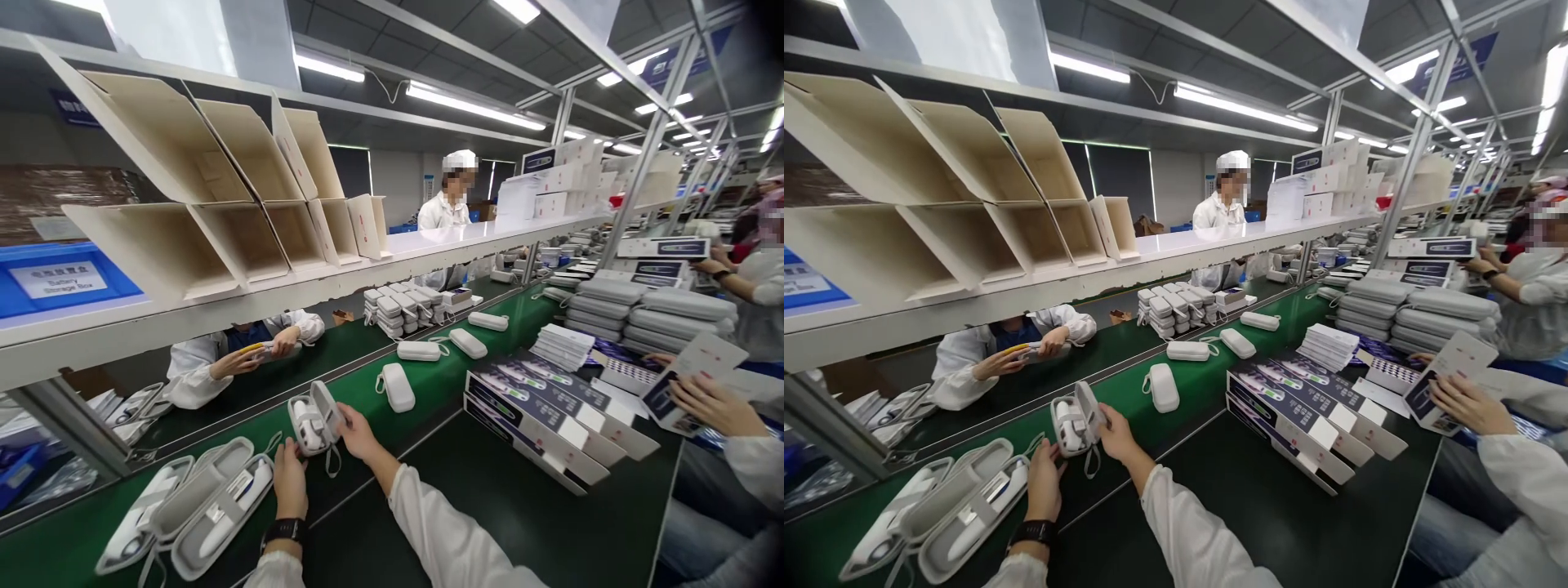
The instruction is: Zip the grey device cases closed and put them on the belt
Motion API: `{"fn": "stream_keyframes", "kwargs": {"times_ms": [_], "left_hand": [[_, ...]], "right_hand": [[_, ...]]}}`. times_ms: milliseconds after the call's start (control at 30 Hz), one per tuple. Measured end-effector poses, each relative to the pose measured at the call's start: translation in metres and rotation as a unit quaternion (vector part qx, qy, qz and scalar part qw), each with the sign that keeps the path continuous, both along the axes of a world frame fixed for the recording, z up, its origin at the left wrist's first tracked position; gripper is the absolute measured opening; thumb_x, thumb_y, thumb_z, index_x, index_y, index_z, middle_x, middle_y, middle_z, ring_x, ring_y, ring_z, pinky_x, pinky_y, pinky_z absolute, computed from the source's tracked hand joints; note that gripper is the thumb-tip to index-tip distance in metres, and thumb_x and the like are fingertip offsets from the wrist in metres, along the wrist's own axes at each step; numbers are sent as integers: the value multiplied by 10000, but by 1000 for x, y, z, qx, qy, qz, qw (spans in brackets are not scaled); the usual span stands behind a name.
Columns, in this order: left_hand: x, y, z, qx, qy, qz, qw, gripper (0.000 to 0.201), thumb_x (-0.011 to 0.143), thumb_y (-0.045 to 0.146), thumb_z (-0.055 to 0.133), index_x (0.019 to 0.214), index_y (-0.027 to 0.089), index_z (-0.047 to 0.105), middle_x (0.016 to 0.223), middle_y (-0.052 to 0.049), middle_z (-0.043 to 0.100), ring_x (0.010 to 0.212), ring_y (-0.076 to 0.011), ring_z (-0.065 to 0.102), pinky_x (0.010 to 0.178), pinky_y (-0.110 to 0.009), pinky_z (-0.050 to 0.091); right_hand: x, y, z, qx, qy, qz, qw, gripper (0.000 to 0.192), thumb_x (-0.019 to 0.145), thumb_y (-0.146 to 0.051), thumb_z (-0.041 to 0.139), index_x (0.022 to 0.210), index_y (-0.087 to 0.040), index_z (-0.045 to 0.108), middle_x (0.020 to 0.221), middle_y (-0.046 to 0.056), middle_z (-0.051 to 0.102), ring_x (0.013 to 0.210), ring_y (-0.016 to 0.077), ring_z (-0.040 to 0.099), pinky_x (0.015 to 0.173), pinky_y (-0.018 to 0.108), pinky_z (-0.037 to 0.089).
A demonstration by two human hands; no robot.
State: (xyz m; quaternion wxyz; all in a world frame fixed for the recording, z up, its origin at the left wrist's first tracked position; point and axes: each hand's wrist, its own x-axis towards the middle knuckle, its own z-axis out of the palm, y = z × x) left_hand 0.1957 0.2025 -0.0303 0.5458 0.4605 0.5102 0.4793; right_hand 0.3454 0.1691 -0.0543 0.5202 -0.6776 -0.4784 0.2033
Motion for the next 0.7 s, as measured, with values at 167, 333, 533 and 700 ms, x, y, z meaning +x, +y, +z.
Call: {"fn": "stream_keyframes", "kwargs": {"times_ms": [167, 333, 533, 700], "left_hand": [[9, -32, 15, 3, -105, -43, 994, 471, 842, 444, 673, 1223, 191, 562, 792, -3, 608, 742, -166, 644, 743, -309, 575], [-12, -87, 36, -89, -202, -160, 962, 569, 698, 354, 860, 1161, 133, 616, 997, -113, 703, 874, -240, 697, 821, -374, 590], [-36, -182, 53, -150, -335, -140, 920, 507, 744, 306, 814, 1180, 105, 648, 1148, -161, 715, 1034, -306, 692, 906, -420, 592], [-43, -233, 53, -46, -283, -35, 957, 578, 683, 297, 873, 1192, 155, 639, 1168, -119, 720, 1077, -270, 682, 929, -382, 575]], "right_hand": [[-4, -53, 13, 94, 79, 52, 991, 528, 968, -408, 496, 1442, -178, 535, 1427, 120, 592, 1295, 256, 580, 1098, 435, 457], [-16, -138, 49, 86, 278, 145, 946, 597, 916, -636, 552, 1348, -232, 631, 1295, 118, 672, 1094, 291, 677, 895, 468, 565], [-45, -228, 67, 116, 335, 100, 930, 535, 925, -633, 538, 1227, -205, 646, 1112, 120, 678, 915, 218, 662, 733, 352, 576], [-67, -274, 55, 107, 228, -56, 966, 400, 926, -553, 566, 1069, -186, 642, 947, 79, 643, 743, 168, 597, 625, 291, 517]]}}
